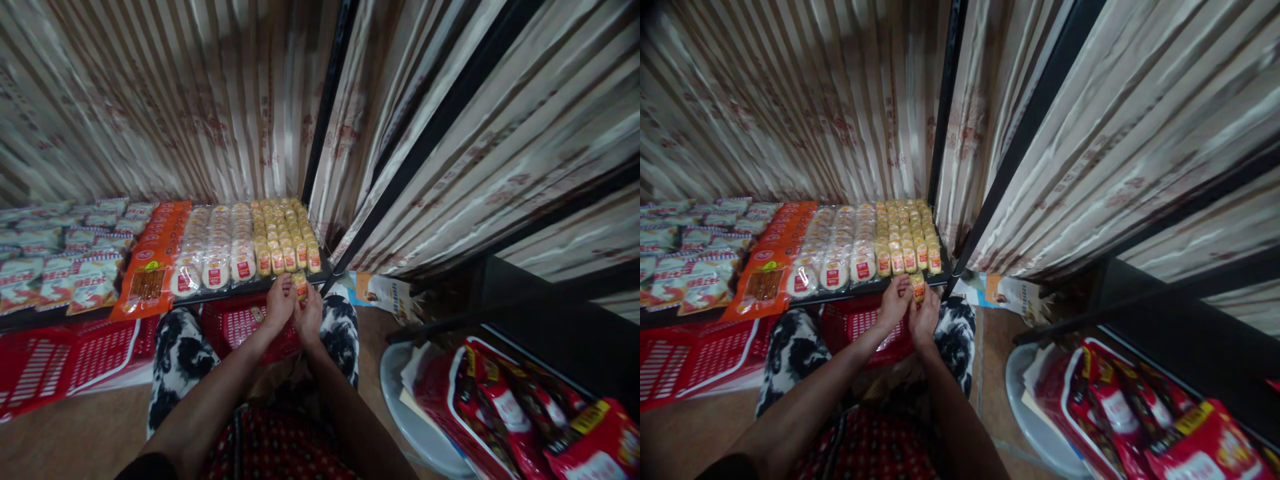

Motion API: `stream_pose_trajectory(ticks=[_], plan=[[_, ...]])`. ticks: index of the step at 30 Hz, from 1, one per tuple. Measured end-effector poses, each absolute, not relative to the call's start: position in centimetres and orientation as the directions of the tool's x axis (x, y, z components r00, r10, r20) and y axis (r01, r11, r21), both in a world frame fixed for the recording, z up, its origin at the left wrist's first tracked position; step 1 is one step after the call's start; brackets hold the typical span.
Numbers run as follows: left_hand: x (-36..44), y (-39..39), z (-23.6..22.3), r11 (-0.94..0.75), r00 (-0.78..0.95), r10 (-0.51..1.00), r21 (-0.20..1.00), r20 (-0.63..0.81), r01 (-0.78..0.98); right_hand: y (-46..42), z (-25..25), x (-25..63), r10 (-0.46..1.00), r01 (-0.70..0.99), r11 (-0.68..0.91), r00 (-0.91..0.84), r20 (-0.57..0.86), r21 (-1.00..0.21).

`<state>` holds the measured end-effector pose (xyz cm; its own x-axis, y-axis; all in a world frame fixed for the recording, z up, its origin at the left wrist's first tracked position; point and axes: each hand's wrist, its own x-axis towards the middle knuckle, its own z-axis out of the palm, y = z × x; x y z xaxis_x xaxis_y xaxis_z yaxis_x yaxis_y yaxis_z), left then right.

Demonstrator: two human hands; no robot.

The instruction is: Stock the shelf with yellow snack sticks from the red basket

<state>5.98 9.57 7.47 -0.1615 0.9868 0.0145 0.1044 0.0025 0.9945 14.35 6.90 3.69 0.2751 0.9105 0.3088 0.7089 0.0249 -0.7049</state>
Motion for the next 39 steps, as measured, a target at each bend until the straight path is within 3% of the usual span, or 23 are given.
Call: stream_pose_trajectory(ticks=[9, 20, 32, 39], plan=[[6.5, 10.4, 8.2, -0.179, -0.115, 0.97, 0.947, 0.216, 0.265, 9.7, 4.4, 15.2, 0.862, 0.617, 0.088, 0.346, 0.371, -0.782], [6.6, 11.1, 8.6, -0.31, 0.042, 0.94, 0.794, 0.34, 0.522, 11.9, 5.5, 15.3, 0.847, 0.56, 0.029, 0.427, 0.318, -0.828], [6.7, 11.8, 7.3, -0.347, 0.111, 0.926, 0.693, 0.362, 0.632, 12.2, 4.8, 15.4, 0.853, 0.616, 0.129, 0.33, 0.403, -0.777], [6.4, 11.9, 6.4, -0.417, 0.177, 0.889, 0.583, 0.423, 0.697, 11.8, 4.9, 16.1, 0.793, 0.721, 0.175, 0.3, 0.53, -0.671]])
